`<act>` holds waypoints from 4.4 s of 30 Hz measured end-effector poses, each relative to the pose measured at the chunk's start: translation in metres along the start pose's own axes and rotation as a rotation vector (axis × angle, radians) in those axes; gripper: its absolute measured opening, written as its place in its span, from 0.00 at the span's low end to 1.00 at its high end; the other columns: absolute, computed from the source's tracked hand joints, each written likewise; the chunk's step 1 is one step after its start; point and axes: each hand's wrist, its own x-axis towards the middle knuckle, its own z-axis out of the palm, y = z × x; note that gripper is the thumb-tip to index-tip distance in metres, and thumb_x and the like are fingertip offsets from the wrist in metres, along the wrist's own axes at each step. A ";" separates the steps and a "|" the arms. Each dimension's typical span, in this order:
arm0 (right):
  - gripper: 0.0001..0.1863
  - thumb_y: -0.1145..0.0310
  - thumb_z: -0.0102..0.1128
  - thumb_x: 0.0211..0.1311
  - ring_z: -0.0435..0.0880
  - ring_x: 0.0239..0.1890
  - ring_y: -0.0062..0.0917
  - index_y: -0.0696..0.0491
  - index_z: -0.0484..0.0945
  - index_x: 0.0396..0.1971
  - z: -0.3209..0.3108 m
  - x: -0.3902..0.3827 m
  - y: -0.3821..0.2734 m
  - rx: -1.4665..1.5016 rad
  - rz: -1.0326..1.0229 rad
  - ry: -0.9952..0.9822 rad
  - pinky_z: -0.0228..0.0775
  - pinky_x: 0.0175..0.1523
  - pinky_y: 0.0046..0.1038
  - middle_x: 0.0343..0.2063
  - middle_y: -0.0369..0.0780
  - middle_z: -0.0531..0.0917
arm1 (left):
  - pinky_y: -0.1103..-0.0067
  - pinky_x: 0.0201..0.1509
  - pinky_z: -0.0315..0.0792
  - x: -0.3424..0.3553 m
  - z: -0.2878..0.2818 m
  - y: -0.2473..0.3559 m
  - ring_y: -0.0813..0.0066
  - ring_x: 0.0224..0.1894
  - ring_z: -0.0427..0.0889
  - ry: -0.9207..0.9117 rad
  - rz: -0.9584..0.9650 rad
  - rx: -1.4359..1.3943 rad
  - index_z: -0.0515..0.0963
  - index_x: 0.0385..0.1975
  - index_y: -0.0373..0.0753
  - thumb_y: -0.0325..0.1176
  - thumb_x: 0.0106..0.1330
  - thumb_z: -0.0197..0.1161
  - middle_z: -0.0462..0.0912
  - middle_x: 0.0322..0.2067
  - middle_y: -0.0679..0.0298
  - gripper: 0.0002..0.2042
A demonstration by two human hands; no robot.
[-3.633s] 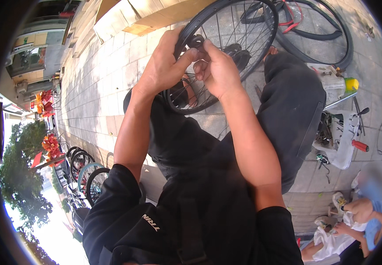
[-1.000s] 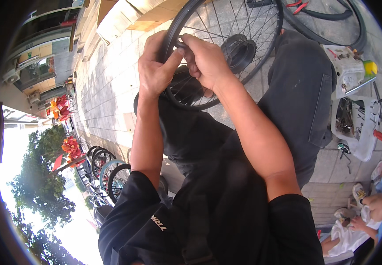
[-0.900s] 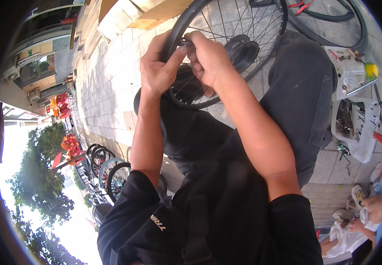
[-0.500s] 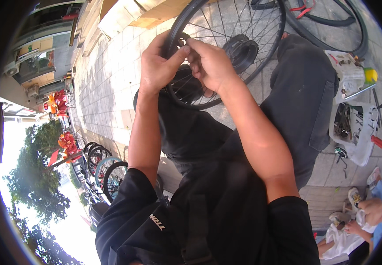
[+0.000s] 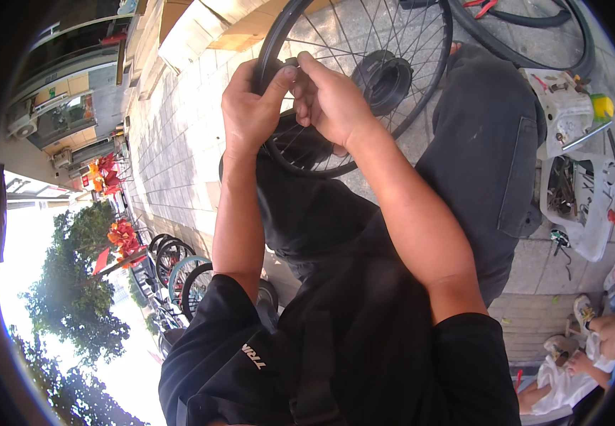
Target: The person is seated on the ground, working on a bicycle wheel. They repeatedly manipulate the tire bead and rim, attempting to seat the tire onto the wheel rim by hand.
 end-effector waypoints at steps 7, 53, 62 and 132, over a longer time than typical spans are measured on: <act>0.21 0.49 0.64 0.77 0.77 0.22 0.24 0.55 0.82 0.47 0.005 -0.001 0.000 -0.040 0.010 0.026 0.68 0.27 0.29 0.33 0.37 0.82 | 0.71 0.42 0.81 -0.006 0.004 0.000 0.67 0.34 0.87 0.089 0.099 0.108 0.83 0.46 0.31 0.42 0.68 0.77 0.88 0.34 0.54 0.19; 0.25 0.53 0.57 0.78 0.79 0.19 0.23 0.61 0.83 0.27 0.001 -0.008 0.004 -0.763 -0.135 0.161 0.70 0.26 0.30 0.18 0.39 0.80 | 0.81 0.24 0.67 0.001 -0.017 -0.003 0.81 0.21 0.71 -0.048 -0.286 -0.291 0.84 0.53 0.31 0.49 0.86 0.48 0.80 0.27 0.65 0.25; 0.26 0.57 0.52 0.81 0.75 0.09 0.29 0.62 0.81 0.25 0.027 -0.016 0.007 -1.170 -0.254 0.223 0.63 0.14 0.31 0.14 0.41 0.76 | 0.79 0.35 0.72 -0.002 -0.010 -0.009 0.81 0.30 0.75 0.026 -0.241 -0.287 0.85 0.54 0.31 0.48 0.86 0.49 0.84 0.34 0.64 0.24; 0.19 0.48 0.55 0.81 0.60 0.09 0.17 0.44 0.76 0.31 0.034 -0.033 0.011 0.240 0.109 0.110 0.53 0.13 0.21 0.15 0.28 0.69 | 0.66 0.53 0.79 -0.016 -0.004 0.001 0.49 0.46 0.86 -0.001 0.338 0.008 0.81 0.53 0.28 0.31 0.66 0.73 0.84 0.47 0.46 0.19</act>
